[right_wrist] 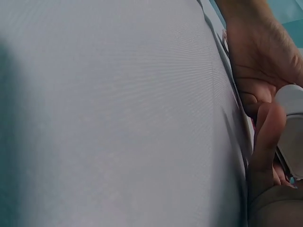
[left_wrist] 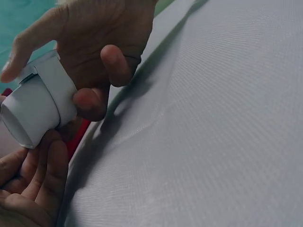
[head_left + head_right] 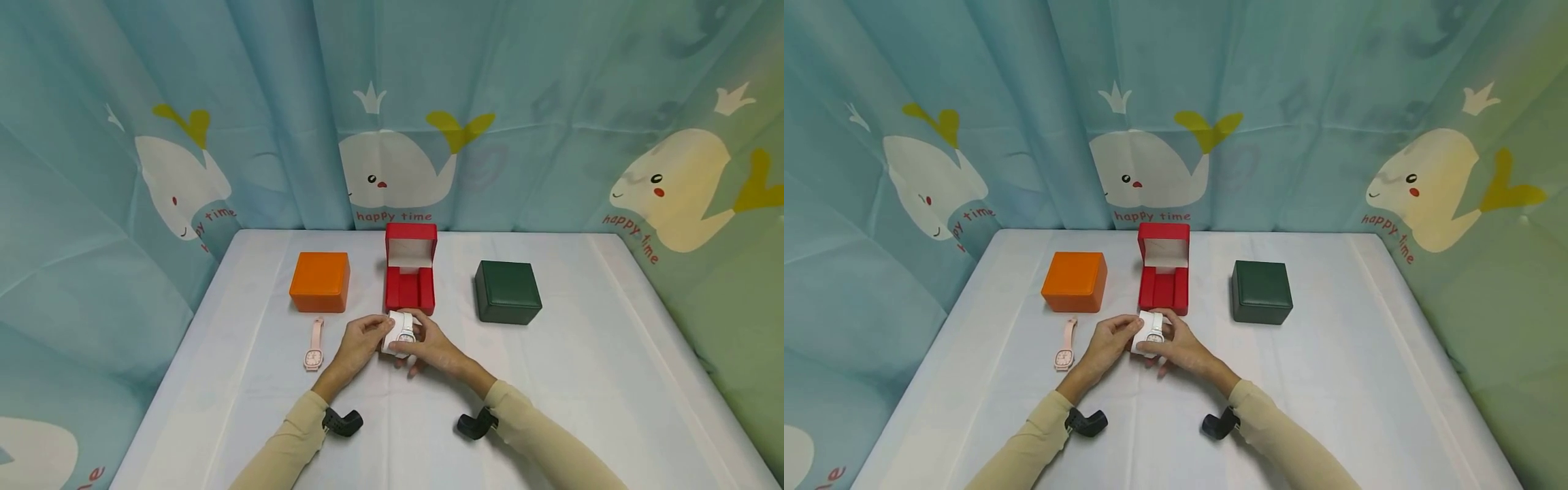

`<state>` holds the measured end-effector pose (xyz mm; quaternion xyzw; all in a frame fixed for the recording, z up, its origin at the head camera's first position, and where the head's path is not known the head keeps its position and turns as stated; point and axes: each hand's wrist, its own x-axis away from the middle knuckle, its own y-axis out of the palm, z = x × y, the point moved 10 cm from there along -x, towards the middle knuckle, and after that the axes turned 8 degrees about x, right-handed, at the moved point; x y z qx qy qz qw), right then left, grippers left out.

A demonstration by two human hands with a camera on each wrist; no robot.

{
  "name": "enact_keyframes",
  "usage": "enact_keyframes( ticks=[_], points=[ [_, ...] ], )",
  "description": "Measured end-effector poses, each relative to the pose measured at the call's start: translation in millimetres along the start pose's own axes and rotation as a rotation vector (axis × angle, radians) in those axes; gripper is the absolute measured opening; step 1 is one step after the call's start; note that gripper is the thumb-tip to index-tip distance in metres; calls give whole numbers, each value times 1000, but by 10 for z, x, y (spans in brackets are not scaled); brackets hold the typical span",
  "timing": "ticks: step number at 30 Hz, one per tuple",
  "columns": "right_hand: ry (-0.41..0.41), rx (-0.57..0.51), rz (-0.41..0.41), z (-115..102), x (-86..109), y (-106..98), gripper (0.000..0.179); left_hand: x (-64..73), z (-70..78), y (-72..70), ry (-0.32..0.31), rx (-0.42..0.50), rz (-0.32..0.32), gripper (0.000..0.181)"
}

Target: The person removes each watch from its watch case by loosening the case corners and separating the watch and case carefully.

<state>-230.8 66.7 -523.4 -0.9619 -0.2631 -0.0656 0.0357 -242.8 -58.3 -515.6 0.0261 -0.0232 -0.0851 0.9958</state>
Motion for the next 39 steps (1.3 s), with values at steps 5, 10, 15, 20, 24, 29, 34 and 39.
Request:
enact_keyframes(
  ticks=[5,10,15,20,24,29,34,39],
  points=[
    [-1,31,-13,-22,7,38,63,108,290,45,30,-39,-6,26],
    [-31,78,4,-79,16,30,62,122,361,48,30,-47,6,26],
    [-80,177,44,-138,28,9,64,-2,87,3,-2,-44,25,26],
    [-125,200,73,-179,18,-4,72,-45,35,-10,10,-43,25,31],
    [-151,194,64,-192,11,7,78,-49,44,-10,26,-50,10,36],
    [-170,189,51,-201,9,2,75,-47,81,39,76,-49,-40,46],
    [-196,192,36,-225,9,-6,76,-51,69,73,67,-13,-64,44],
    [-198,185,23,-232,17,-11,76,-54,37,79,13,23,-69,38]
  ],
)
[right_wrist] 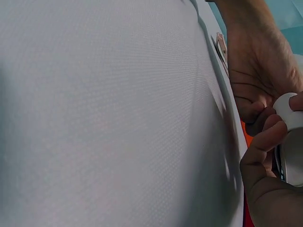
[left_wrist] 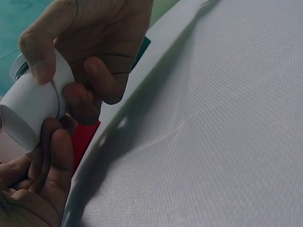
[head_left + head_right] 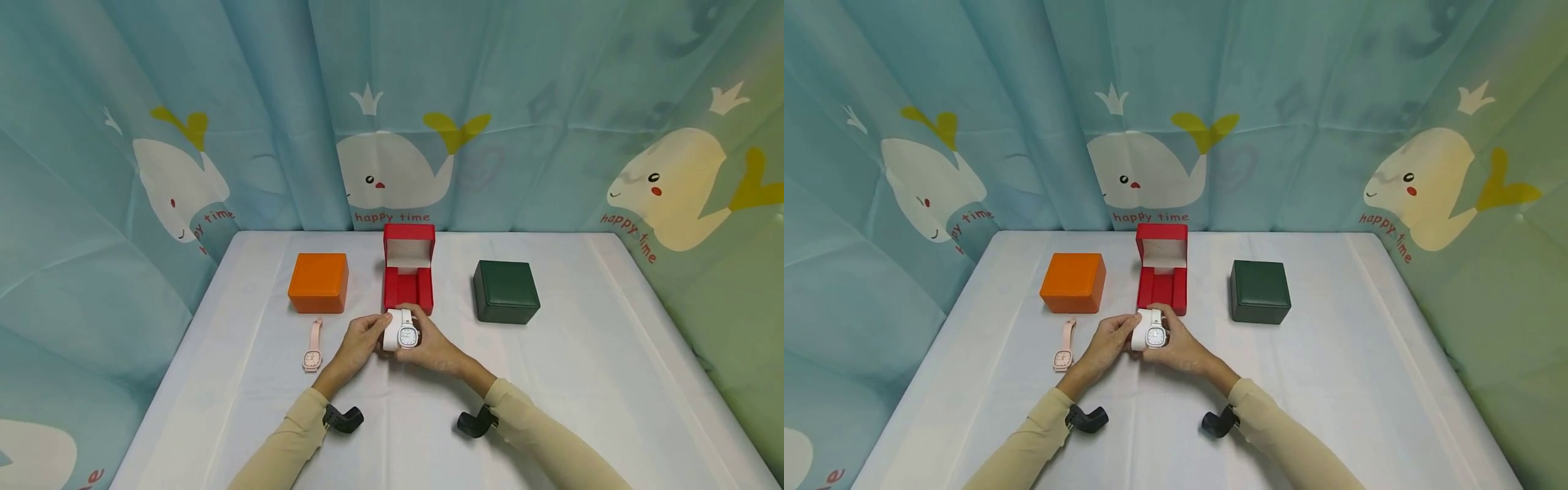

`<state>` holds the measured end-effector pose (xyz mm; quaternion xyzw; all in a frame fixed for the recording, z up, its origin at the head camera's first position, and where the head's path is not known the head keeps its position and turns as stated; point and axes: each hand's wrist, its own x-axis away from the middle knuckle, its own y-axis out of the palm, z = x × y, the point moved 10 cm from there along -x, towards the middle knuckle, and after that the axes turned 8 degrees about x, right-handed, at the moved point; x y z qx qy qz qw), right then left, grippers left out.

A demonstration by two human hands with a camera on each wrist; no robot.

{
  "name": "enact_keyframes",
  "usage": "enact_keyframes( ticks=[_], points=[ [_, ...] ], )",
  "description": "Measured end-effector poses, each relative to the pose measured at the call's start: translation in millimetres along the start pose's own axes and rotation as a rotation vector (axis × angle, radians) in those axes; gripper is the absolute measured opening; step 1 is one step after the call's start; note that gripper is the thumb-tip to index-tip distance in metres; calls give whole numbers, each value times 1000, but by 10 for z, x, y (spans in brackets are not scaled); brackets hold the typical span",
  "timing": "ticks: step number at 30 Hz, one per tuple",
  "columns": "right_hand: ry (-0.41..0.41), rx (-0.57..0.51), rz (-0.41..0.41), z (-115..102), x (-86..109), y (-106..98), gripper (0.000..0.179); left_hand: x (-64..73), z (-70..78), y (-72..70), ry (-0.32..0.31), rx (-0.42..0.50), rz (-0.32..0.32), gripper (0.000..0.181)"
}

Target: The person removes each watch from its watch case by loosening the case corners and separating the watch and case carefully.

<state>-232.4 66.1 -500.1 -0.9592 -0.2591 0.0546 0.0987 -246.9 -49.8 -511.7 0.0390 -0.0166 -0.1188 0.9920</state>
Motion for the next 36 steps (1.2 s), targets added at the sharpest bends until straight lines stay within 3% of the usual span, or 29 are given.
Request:
enact_keyframes(
  ticks=[3,8,12,21,25,30,36],
  points=[
    [37,-33,-24,26,5,11,73,-1,-14,-15,-7,21,-4,38],
    [146,-198,-73,87,40,38,58,16,-45,-35,-32,62,-20,39],
    [171,-294,-77,98,49,58,55,32,-52,-65,-40,46,-8,39],
    [139,-337,-34,102,42,71,60,46,-60,-112,-36,26,27,37],
    [128,-332,-4,117,28,54,59,54,-55,-148,-15,3,74,36],
    [129,-340,40,128,15,-4,56,58,-46,-170,-6,47,122,35],
    [115,-333,40,116,6,-30,55,56,-39,-166,-12,36,138,35]
  ],
)
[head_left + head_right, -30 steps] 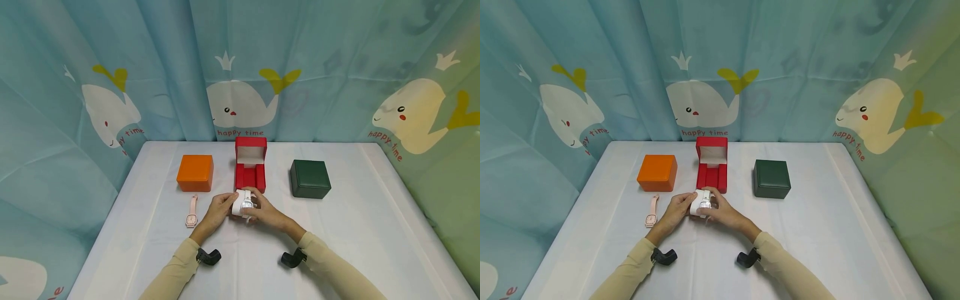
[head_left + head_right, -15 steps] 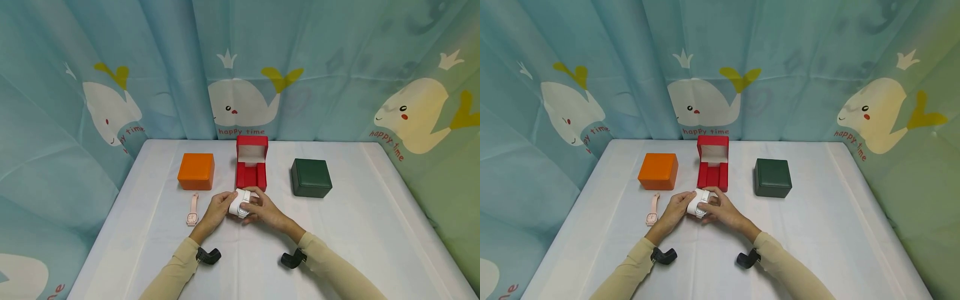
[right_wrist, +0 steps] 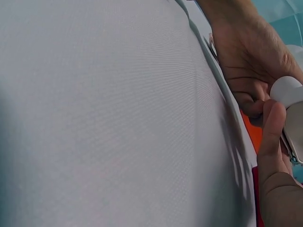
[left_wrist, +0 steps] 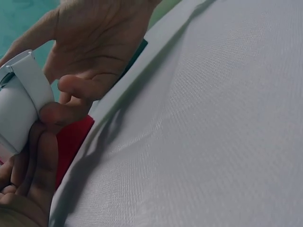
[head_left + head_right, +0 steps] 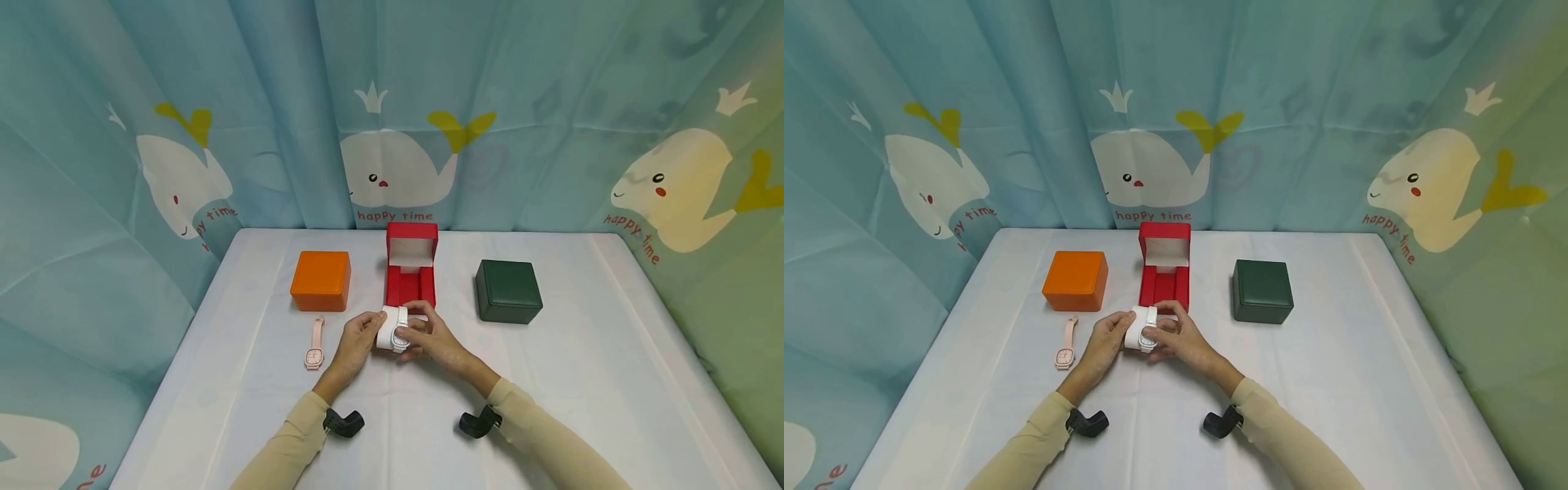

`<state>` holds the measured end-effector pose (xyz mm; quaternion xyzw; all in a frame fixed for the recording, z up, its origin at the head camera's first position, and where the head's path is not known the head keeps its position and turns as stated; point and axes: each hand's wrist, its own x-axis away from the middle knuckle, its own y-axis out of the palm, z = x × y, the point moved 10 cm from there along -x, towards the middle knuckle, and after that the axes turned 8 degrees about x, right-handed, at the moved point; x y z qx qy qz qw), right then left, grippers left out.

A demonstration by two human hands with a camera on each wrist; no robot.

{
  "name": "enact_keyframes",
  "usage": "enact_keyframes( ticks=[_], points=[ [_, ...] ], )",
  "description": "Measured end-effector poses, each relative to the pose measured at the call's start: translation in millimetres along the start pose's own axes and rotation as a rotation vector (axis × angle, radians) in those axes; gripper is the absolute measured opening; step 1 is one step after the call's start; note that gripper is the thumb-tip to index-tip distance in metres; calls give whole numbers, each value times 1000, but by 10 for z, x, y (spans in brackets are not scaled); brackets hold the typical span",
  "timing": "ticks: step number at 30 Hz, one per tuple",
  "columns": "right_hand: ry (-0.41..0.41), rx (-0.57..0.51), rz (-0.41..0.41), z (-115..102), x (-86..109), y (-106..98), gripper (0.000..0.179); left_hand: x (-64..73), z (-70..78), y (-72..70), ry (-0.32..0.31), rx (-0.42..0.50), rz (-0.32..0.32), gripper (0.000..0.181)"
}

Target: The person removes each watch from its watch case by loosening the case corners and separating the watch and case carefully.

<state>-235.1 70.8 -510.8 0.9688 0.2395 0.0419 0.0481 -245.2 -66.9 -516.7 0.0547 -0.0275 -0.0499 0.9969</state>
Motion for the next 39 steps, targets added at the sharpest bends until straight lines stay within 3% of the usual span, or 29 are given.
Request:
enact_keyframes(
  ticks=[8,23,30,39],
  points=[
    [8,32,-24,4,26,-10,62,-36,-16,57,-16,-19,-77,38],
    [-28,63,-36,-7,24,-2,57,-15,-68,39,-20,-23,-39,33],
    [-56,103,-42,-56,7,15,56,-2,-47,63,-24,-15,-72,33],
    [-66,74,-65,-52,7,115,58,17,-69,57,-30,-6,-95,35]
  ],
)
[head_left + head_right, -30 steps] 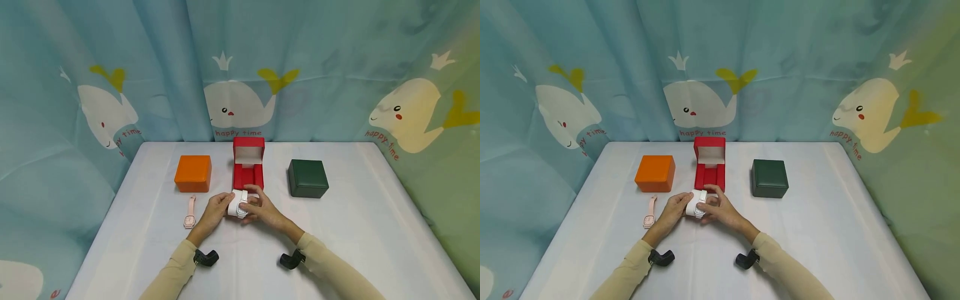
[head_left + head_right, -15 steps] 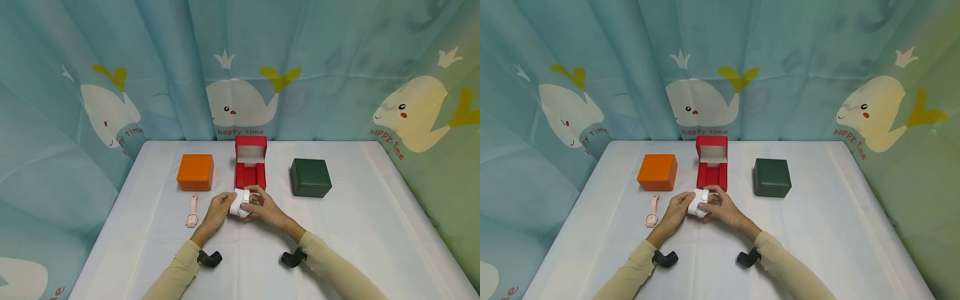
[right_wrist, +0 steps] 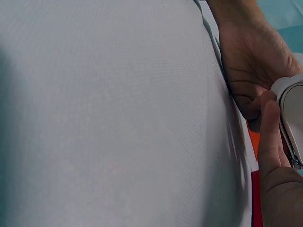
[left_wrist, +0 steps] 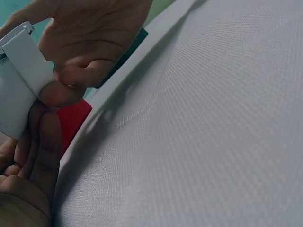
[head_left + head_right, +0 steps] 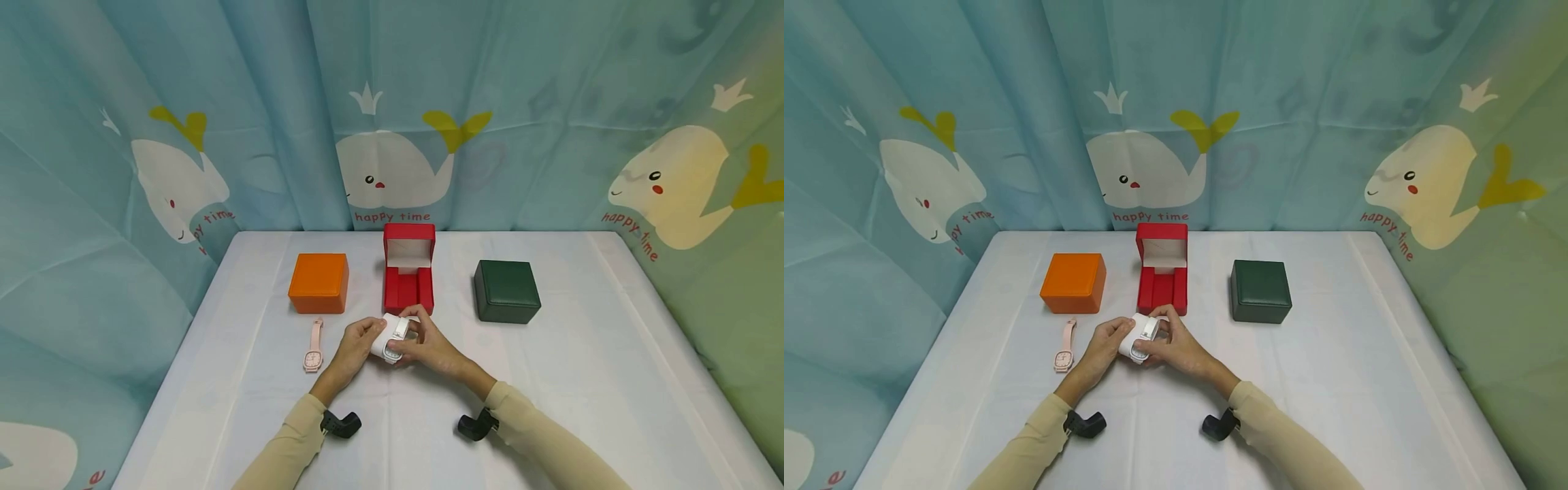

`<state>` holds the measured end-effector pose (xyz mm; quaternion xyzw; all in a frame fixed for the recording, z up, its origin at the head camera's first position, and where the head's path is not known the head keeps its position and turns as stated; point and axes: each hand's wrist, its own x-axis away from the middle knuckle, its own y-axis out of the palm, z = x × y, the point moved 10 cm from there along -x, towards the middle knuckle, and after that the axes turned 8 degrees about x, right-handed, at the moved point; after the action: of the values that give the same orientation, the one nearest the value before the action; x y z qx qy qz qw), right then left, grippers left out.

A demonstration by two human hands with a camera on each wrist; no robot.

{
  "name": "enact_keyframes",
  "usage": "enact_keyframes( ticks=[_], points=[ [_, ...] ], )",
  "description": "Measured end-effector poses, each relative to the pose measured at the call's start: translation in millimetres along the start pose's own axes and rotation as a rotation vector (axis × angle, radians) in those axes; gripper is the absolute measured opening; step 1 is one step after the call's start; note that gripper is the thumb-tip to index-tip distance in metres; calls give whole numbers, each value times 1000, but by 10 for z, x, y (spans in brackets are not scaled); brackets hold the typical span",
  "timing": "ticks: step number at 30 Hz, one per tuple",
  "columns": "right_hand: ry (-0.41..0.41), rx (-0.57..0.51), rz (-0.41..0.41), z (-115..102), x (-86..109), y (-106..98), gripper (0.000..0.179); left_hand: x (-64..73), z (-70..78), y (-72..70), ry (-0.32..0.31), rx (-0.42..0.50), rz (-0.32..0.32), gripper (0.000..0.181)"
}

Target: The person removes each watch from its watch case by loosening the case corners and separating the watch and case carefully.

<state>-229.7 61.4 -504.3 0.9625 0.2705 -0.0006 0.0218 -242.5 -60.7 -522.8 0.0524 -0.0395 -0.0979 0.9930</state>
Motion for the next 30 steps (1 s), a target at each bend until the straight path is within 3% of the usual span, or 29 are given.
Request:
enact_keyframes(
  ticks=[19,26,30],
  points=[
    [-38,52,44,-37,-1,-7,56,-22,94,-22,70,-30,11,28],
    [-39,13,42,-16,6,-11,56,-24,84,-12,65,-39,9,27],
    [-44,-34,86,3,13,-71,55,-36,92,-81,76,-48,54,29]
  ],
)
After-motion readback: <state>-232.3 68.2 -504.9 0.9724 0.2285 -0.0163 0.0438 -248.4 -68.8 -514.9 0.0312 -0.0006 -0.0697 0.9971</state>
